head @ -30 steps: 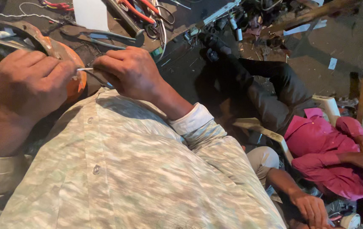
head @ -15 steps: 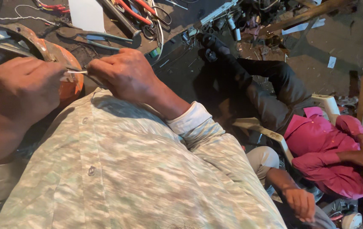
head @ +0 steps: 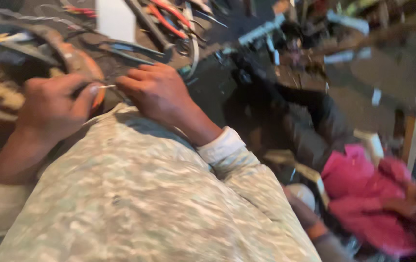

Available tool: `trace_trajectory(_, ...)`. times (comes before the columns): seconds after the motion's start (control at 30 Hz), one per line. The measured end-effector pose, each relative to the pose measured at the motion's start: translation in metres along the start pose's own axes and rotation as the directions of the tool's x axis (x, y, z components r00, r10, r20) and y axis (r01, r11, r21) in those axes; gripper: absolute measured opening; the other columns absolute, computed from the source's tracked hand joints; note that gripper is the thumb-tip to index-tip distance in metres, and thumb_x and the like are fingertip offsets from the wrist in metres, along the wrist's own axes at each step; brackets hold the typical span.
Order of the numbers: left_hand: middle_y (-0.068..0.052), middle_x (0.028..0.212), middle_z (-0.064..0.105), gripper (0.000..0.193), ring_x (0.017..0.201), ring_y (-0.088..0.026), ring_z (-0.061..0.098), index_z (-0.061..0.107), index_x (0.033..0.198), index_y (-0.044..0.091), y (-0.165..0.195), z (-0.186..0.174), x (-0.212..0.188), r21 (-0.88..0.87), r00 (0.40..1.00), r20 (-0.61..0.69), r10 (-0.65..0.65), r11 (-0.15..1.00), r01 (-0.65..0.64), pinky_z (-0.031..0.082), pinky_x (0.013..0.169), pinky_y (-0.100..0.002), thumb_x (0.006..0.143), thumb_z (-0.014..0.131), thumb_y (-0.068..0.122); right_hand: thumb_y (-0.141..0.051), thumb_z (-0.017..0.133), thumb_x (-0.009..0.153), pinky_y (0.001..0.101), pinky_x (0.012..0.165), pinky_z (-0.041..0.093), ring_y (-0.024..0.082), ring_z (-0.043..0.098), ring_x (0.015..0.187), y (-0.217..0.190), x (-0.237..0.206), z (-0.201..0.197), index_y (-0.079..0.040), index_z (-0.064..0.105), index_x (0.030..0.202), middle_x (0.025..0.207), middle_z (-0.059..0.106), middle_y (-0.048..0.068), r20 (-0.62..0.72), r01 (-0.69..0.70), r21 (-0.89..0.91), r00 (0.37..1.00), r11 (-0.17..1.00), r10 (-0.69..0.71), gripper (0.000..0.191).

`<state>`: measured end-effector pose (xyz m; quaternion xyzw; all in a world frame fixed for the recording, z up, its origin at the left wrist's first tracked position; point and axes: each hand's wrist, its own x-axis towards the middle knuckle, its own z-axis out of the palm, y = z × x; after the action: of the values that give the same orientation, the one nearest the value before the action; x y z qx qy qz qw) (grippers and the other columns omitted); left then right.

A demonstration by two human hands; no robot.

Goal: The person works on a cylindrical electrical component, likely a motor stator, using pliers to strip and adjust wires. They repeatedly insert and remove wires from the component's slots while handling the tool and wires with both hands.

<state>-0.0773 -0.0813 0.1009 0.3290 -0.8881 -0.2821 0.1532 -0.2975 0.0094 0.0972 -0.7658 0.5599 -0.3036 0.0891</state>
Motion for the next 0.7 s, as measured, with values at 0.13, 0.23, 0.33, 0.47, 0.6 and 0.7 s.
trace_trajectory(0.13, -0.02, 0.083, 0.069, 0.02, 0.07, -0.038, 0.068, 0.069, 0.1, 0.001, -0.017, -0.004, -0.004, 0.041, 0.998, -0.034, 0.056, 0.998, -0.054, 0.051, 0.062, -0.045, 0.099, 0.075, 0.021, -0.014, 0.077, 0.082, 0.0433, 0.069, 0.051, 0.03, 0.068, 0.081, -0.001, 0.011, 0.007, -0.01, 0.061, 0.094, 0.082, 0.065, 0.007, 0.086, -0.008, 0.151, 0.996, 0.988, -0.005, 0.021)
trace_trajectory(0.23, -0.022, 0.099, 0.071, 0.025, 0.088, -0.038, 0.07, 0.067, 0.12, 0.001, -0.034, -0.013, -0.017, -0.047, 0.955, -0.296, 0.036, 0.998, -0.052, 0.055, 0.073, -0.043, 0.102, 0.073, 0.017, -0.002, 0.069, 0.083, 0.0405, 0.069, 0.052, 0.032, 0.068, 0.078, 0.008, 0.02, 0.013, -0.007, 0.062, 0.101, 0.084, 0.067, 0.012, 0.059, -0.056, 0.26, 0.997, 0.964, 0.042, 0.02)
trace_trajectory(0.33, -0.019, 0.101, 0.07, 0.018, 0.099, -0.033, 0.073, 0.063, 0.123, 0.0, -0.059, -0.025, -0.032, -0.095, 0.889, -0.446, -0.102, 0.993, 0.067, 0.056, 0.085, -0.042, 0.11, 0.064, 0.013, 0.003, 0.061, 0.092, 0.0338, 0.071, 0.053, 0.025, 0.068, 0.08, 0.022, 0.031, 0.022, -0.003, 0.057, 0.106, 0.088, 0.066, 0.012, 0.075, -0.155, 0.476, 0.988, 0.866, 0.136, 0.016)
trace_trajectory(0.47, -0.018, 0.116, 0.065, 0.026, 0.098, -0.031, 0.068, 0.056, 0.133, 0.0, -0.083, -0.03, -0.052, -0.281, 0.76, -0.571, -0.308, 0.944, 0.172, 0.055, 0.089, -0.038, 0.11, 0.062, 0.011, 0.005, 0.056, 0.099, 0.0277, 0.069, 0.051, 0.015, 0.064, 0.078, 0.035, 0.05, 0.035, -0.001, 0.053, 0.106, 0.086, 0.064, 0.008, 0.171, -0.235, 0.615, 0.972, 0.753, 0.163, 0.01)
trace_trajectory(0.6, -0.018, 0.12, 0.064, 0.032, 0.109, -0.036, 0.067, 0.06, 0.132, 0.001, -0.082, -0.03, -0.058, -0.056, 0.744, -0.615, -0.263, 0.955, 0.292, 0.054, 0.095, -0.045, 0.102, 0.069, 0.011, 0.006, 0.057, 0.104, 0.0271, 0.069, 0.049, 0.014, 0.061, 0.078, 0.039, 0.077, 0.047, -0.001, 0.054, 0.106, 0.087, 0.064, 0.008, 0.157, -0.12, 0.627, 0.987, 0.77, 0.026, 0.008)
trace_trajectory(0.7, -0.018, 0.122, 0.062, 0.034, 0.117, -0.039, 0.062, 0.062, 0.129, 0.001, -0.075, -0.033, -0.046, 0.167, 0.774, -0.618, -0.136, 0.94, 0.299, 0.052, 0.099, -0.049, 0.098, 0.073, 0.011, 0.009, 0.052, 0.098, 0.0274, 0.063, 0.044, 0.013, 0.052, 0.073, 0.035, 0.098, 0.062, 0.0, 0.058, 0.112, 0.082, 0.058, 0.009, 0.204, -0.192, 0.722, 0.977, 0.665, 0.06, 0.017)
